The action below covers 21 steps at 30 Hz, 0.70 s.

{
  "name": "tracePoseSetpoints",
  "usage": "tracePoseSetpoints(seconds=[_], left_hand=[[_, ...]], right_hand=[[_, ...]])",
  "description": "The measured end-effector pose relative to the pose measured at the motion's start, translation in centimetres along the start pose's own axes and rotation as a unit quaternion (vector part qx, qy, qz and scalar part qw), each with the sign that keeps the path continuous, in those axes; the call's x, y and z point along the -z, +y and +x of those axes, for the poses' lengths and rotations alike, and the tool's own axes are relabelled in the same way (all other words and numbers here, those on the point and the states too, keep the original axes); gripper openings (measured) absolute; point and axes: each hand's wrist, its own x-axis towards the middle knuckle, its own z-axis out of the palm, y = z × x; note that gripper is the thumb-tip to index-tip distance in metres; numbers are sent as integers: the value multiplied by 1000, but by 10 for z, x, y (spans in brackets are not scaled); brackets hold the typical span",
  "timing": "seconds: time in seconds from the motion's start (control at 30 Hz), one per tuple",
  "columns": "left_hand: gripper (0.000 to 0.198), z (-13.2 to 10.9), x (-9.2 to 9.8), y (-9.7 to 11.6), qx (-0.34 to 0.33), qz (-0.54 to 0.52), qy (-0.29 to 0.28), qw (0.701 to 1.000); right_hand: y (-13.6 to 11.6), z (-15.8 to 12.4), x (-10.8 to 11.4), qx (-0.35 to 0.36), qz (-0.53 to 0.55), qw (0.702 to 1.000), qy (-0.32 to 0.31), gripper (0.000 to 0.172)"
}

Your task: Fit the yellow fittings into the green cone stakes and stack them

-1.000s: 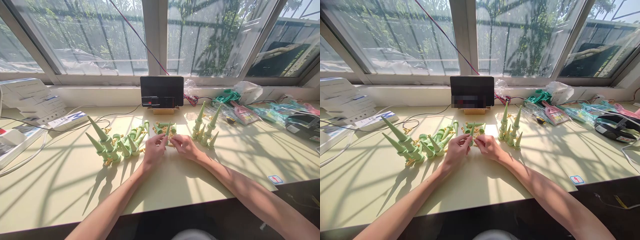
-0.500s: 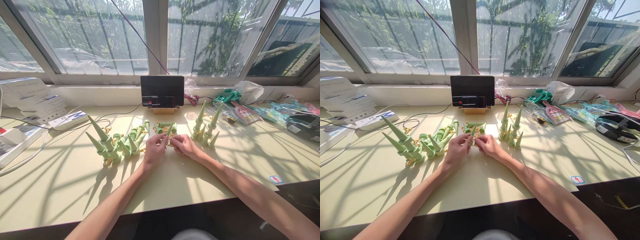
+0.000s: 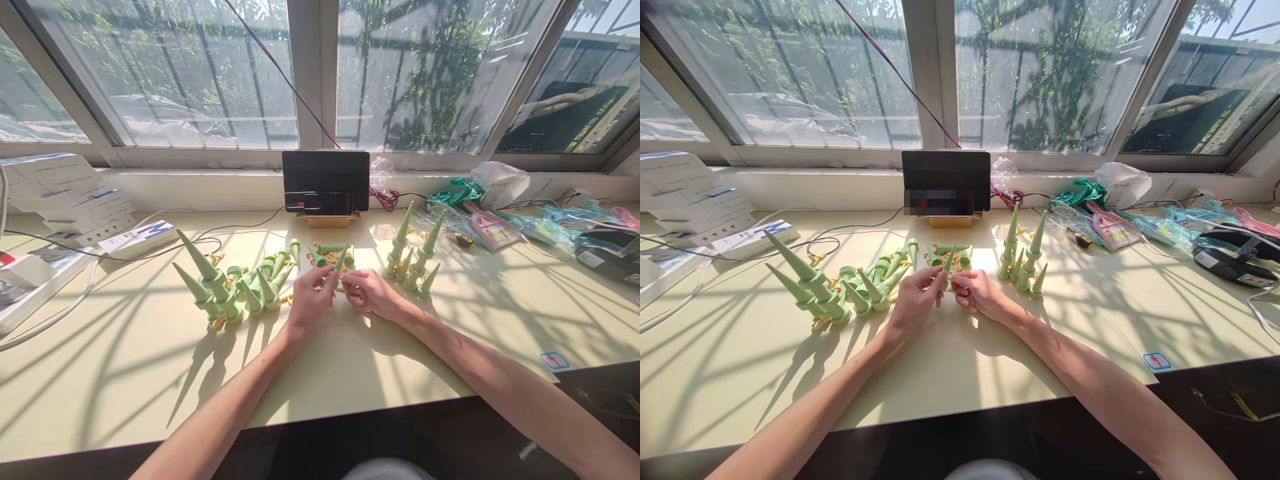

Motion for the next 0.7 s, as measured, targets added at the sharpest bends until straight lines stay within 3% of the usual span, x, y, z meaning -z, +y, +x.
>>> tracePoseSetpoints(seconds=[0.27,0.4,0.57,0.7], left_hand=[[36,0,0,4,17,-10,-4,1000],[40,-2,0,5,44,-17,-2,999],[43,-2,0,7,64,-14,-2,998],[43,-2,1,6,67,-7,0,998]], right_hand=[[4,1,1,53,-50,997,1,37],[6,-1,2,97,-144,985,10,37],[1,-7,-1,161,-291,942,38,36],[-1,-8,-1,228,-391,889,66,38]])
